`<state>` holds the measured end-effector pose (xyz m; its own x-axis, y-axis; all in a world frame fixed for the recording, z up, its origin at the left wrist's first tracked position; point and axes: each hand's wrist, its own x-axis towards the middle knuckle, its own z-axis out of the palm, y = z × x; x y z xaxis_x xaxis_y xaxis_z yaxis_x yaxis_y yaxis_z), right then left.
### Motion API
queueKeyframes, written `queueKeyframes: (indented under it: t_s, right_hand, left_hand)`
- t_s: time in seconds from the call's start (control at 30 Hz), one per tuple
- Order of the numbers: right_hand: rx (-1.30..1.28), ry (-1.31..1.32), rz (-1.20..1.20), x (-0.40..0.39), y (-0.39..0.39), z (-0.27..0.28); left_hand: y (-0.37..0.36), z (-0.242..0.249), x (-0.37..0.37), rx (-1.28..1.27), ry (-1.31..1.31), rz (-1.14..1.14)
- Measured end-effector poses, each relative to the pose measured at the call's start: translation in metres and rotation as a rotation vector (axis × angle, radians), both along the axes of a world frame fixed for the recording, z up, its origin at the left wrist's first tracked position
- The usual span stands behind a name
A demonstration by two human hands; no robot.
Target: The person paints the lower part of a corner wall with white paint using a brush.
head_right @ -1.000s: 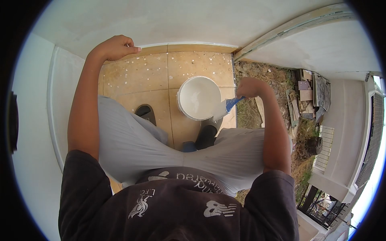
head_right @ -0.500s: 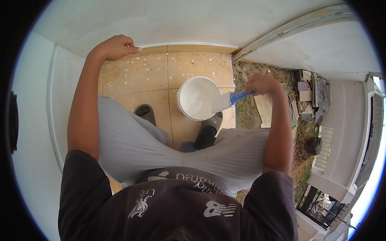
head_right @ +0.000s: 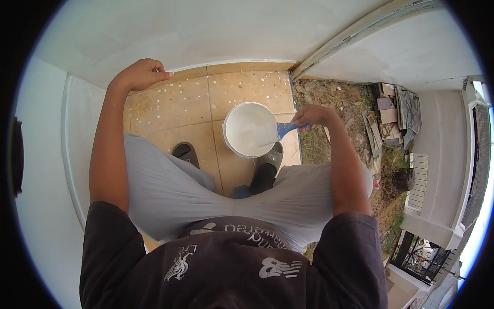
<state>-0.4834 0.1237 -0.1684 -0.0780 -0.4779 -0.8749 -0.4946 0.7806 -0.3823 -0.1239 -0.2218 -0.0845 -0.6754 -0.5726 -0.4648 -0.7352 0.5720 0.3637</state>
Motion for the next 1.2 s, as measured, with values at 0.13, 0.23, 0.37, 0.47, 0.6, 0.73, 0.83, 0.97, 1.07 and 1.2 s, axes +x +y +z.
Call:
queueKeyframes:
  t_s: [0.13, 0.23, 0.37, 0.47, 0.6, 0.73, 0.83, 0.97, 1.07, 1.2]
  right_hand:
    - [0.025, 0.000, -0.023, -0.005, 0.014, -0.029]
    - [0.049, -0.034, -0.082, -0.013, 0.023, -0.049]
    - [0.028, 0.033, 0.028, -0.012, 0.025, -0.055]
    - [0.040, 0.089, 0.031, -0.005, 0.028, -0.055]
    - [0.138, -0.103, -0.169, -0.007, 0.031, -0.063]
    - [0.131, -0.261, -0.280, -0.014, 0.034, -0.075]
    - [0.093, -0.361, -0.250, -0.024, 0.031, -0.075]
    - [0.026, -0.401, -0.301, -0.028, 0.027, -0.059]
    - [-0.008, -0.397, -0.339, -0.026, 0.027, -0.054]
    - [-0.050, -0.438, -0.361, -0.026, 0.028, -0.056]
  left_hand:
    - [0.000, -0.001, 0.002, -0.004, 0.026, 0.007]
    - [0.000, 0.000, 0.002, -0.010, 0.016, 0.002]
    - [-0.001, 0.005, 0.001, 0.028, -0.023, 0.006]
    - [0.002, 0.009, 0.001, 0.041, -0.033, 0.013]
    - [0.005, 0.011, 0.000, 0.038, -0.034, 0.024]
    - [0.004, 0.012, -0.001, 0.055, -0.035, 0.024]
    - [0.002, 0.009, -0.001, 0.053, -0.018, 0.025]
    - [0.002, 0.009, 0.002, 0.038, -0.004, 0.018]
    - [0.003, 0.009, 0.003, 0.019, 0.006, 0.007]
    - [0.004, 0.007, 0.004, 0.038, 0.021, 0.007]
